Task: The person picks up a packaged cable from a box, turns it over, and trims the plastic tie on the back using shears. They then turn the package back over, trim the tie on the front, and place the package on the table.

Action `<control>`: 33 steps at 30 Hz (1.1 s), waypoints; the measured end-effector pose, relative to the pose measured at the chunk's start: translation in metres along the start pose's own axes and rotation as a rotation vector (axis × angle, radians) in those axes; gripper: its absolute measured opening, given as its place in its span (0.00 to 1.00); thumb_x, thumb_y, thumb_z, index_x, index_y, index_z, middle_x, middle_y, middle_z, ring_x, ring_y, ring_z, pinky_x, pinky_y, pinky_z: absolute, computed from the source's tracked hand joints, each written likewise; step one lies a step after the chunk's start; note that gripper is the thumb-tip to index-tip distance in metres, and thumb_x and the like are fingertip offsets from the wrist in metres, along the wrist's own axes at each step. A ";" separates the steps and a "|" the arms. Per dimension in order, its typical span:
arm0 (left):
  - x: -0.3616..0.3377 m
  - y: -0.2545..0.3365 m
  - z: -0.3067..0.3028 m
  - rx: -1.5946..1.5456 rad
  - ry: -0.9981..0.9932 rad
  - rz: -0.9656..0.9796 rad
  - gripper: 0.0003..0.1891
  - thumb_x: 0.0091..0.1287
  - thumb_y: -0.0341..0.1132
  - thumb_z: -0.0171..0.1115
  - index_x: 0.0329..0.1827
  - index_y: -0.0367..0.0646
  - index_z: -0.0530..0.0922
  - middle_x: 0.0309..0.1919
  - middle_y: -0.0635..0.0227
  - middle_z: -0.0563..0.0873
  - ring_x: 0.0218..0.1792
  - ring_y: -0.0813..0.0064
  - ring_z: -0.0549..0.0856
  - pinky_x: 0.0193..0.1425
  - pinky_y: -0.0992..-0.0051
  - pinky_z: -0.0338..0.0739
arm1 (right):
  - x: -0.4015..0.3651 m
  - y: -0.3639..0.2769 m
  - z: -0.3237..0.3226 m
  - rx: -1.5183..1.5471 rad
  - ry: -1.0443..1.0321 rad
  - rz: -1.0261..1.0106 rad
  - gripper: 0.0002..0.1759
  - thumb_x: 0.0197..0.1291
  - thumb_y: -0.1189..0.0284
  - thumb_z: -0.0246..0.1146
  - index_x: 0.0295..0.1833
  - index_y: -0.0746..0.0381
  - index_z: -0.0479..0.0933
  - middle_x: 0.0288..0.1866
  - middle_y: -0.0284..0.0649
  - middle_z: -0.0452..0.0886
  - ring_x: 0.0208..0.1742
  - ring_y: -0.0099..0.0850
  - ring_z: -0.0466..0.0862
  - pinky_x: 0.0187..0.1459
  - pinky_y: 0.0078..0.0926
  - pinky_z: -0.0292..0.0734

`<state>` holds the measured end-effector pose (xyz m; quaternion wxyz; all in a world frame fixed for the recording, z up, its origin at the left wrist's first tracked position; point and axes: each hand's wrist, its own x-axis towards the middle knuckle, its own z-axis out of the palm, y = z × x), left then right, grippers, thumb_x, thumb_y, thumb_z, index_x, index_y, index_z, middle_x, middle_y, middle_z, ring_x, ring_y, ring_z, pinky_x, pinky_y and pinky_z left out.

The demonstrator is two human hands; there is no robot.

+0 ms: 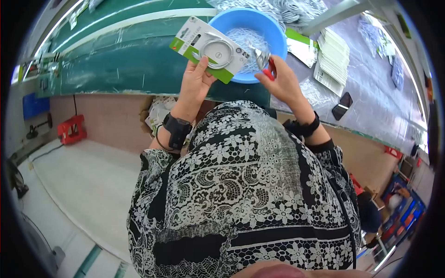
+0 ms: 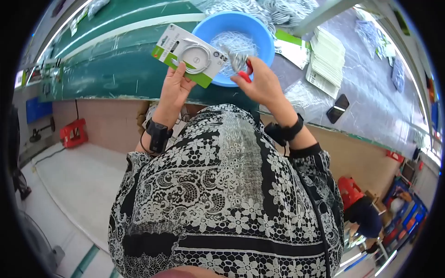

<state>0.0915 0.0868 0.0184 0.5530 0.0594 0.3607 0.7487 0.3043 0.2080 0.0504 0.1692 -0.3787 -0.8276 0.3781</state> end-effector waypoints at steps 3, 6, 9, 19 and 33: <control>0.010 0.001 0.009 0.006 -0.036 -0.012 0.15 0.73 0.31 0.53 0.61 0.45 0.68 0.56 0.63 0.79 0.55 0.65 0.82 0.57 0.59 0.81 | -0.020 0.002 -0.004 -0.222 0.087 -0.080 0.28 0.49 0.63 0.71 0.53 0.65 0.72 0.35 0.42 0.76 0.37 0.38 0.79 0.40 0.33 0.73; 0.018 -0.004 0.011 0.033 -0.060 -0.019 0.15 0.73 0.31 0.53 0.61 0.45 0.68 0.56 0.63 0.79 0.55 0.65 0.82 0.56 0.59 0.82 | -0.026 0.002 -0.003 -0.401 0.232 -0.154 0.29 0.46 0.64 0.72 0.52 0.65 0.72 0.36 0.42 0.76 0.39 0.41 0.78 0.40 0.36 0.73; 0.021 -0.005 0.010 0.082 -0.085 -0.009 0.15 0.72 0.30 0.54 0.60 0.45 0.68 0.56 0.63 0.79 0.55 0.66 0.82 0.56 0.59 0.82 | -0.022 0.000 -0.004 -0.518 0.239 -0.174 0.30 0.43 0.65 0.73 0.52 0.63 0.72 0.38 0.42 0.77 0.40 0.40 0.78 0.41 0.36 0.71; 0.021 -0.017 0.015 0.258 -0.076 0.124 0.17 0.72 0.28 0.54 0.62 0.44 0.67 0.55 0.63 0.78 0.54 0.69 0.82 0.54 0.64 0.82 | -0.003 0.002 -0.012 -0.676 0.118 -0.179 0.29 0.42 0.66 0.73 0.52 0.61 0.72 0.36 0.39 0.76 0.39 0.37 0.78 0.39 0.34 0.70; 0.037 -0.033 0.001 0.082 -0.023 -0.068 0.20 0.72 0.29 0.53 0.64 0.47 0.61 0.57 0.62 0.76 0.57 0.65 0.79 0.56 0.56 0.80 | 0.041 0.037 0.033 0.034 0.215 -0.203 0.25 0.43 0.74 0.69 0.50 0.63 0.72 0.40 0.42 0.78 0.46 0.41 0.78 0.48 0.35 0.72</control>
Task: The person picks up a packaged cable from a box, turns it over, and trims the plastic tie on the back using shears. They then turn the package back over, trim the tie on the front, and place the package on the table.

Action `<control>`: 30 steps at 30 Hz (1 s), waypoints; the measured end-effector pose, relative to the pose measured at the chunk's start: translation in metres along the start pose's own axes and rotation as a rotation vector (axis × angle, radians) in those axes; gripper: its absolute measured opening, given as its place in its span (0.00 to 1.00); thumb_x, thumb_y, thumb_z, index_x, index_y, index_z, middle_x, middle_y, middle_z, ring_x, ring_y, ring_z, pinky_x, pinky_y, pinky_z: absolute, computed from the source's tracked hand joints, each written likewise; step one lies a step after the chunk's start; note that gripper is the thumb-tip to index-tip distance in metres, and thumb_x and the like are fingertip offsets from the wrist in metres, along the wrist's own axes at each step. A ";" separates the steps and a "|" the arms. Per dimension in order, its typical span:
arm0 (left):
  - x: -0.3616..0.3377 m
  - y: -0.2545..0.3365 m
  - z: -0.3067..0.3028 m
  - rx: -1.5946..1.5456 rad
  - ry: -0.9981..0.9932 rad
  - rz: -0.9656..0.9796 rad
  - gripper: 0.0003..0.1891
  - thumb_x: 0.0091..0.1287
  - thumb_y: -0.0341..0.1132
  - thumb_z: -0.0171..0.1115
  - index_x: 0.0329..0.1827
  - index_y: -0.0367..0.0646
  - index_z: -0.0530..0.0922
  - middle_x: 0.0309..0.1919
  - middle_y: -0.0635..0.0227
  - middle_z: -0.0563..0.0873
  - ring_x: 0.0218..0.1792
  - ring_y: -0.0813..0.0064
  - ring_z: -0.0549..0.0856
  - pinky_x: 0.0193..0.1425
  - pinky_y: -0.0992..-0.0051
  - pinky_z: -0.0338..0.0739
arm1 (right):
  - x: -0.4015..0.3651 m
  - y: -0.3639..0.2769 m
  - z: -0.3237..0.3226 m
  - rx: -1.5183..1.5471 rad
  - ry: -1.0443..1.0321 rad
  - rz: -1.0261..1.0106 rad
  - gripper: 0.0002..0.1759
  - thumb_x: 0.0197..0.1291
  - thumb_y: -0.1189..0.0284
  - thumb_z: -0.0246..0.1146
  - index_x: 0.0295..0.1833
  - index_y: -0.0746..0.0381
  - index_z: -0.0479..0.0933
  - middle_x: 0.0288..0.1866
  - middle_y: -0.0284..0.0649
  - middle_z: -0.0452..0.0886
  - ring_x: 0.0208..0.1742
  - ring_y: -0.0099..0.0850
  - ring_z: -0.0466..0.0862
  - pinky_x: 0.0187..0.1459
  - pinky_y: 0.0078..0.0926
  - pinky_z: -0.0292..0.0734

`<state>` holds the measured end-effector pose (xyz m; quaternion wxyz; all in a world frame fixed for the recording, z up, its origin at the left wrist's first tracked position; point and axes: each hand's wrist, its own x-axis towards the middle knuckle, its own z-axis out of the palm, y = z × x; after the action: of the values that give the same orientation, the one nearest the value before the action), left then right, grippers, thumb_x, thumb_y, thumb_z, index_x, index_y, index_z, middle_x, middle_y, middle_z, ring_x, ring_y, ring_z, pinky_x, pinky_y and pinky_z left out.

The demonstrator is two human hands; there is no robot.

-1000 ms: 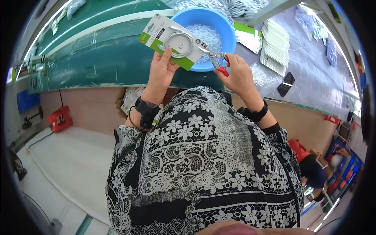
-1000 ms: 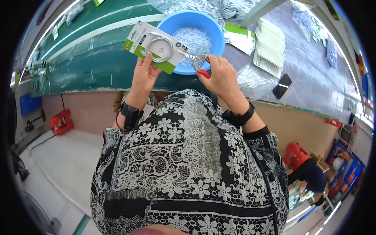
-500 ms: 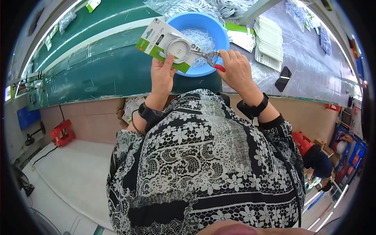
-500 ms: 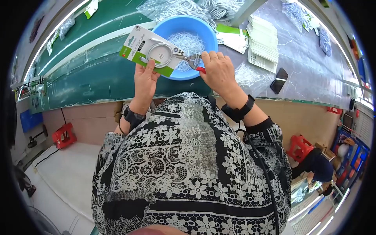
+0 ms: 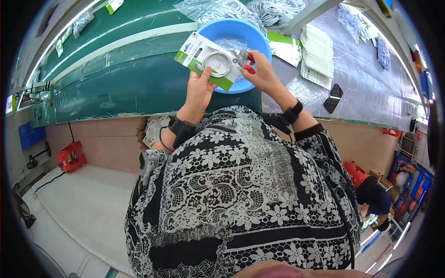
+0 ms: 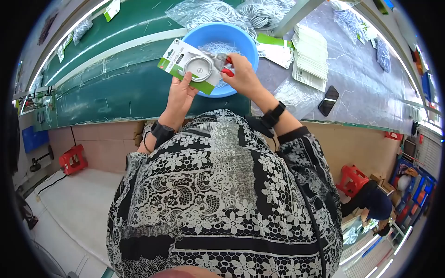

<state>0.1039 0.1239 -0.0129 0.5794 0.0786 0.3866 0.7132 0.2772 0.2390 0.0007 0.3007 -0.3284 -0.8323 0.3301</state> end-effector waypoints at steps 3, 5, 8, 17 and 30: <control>-0.004 -0.002 0.002 -0.056 -0.003 -0.055 0.20 0.73 0.30 0.53 0.65 0.47 0.61 0.59 0.62 0.75 0.58 0.64 0.79 0.57 0.56 0.80 | 0.005 -0.006 0.011 -0.044 -0.005 -0.102 0.25 0.43 0.76 0.68 0.50 0.64 0.71 0.40 0.43 0.78 0.46 0.42 0.77 0.48 0.36 0.72; -0.005 -0.004 -0.003 -0.091 0.012 -0.055 0.20 0.73 0.31 0.53 0.65 0.47 0.60 0.59 0.62 0.75 0.58 0.64 0.79 0.57 0.56 0.80 | 0.010 -0.010 0.015 -0.061 -0.017 -0.166 0.24 0.43 0.77 0.68 0.50 0.64 0.71 0.40 0.43 0.78 0.46 0.42 0.77 0.48 0.36 0.72; -0.007 -0.007 -0.007 -0.171 0.038 -0.058 0.20 0.73 0.31 0.53 0.65 0.46 0.60 0.59 0.61 0.74 0.58 0.63 0.79 0.58 0.55 0.80 | 0.013 -0.016 0.017 -0.067 -0.141 -0.146 0.24 0.43 0.78 0.67 0.50 0.65 0.71 0.39 0.45 0.78 0.45 0.42 0.78 0.49 0.38 0.71; -0.024 0.007 -0.057 -0.165 0.182 0.143 0.20 0.73 0.29 0.53 0.65 0.44 0.61 0.58 0.62 0.76 0.56 0.63 0.80 0.56 0.57 0.81 | 0.032 -0.014 0.053 0.012 -0.218 -0.044 0.17 0.47 0.77 0.65 0.45 0.66 0.71 0.33 0.48 0.76 0.32 0.41 0.79 0.36 0.33 0.74; -0.254 0.036 -0.321 0.892 1.170 0.199 0.20 0.66 0.32 0.61 0.56 0.33 0.66 0.50 0.57 0.79 0.49 0.66 0.81 0.52 0.67 0.79 | 0.040 0.096 0.044 0.177 -0.364 0.609 0.27 0.57 0.54 0.67 0.52 0.63 0.75 0.40 0.31 0.76 0.41 0.25 0.76 0.44 0.23 0.70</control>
<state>-0.0228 -0.2502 -0.1257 0.1245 -0.0518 0.8762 0.4627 0.2549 0.3081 -0.0856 0.0626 -0.4698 -0.7044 0.5284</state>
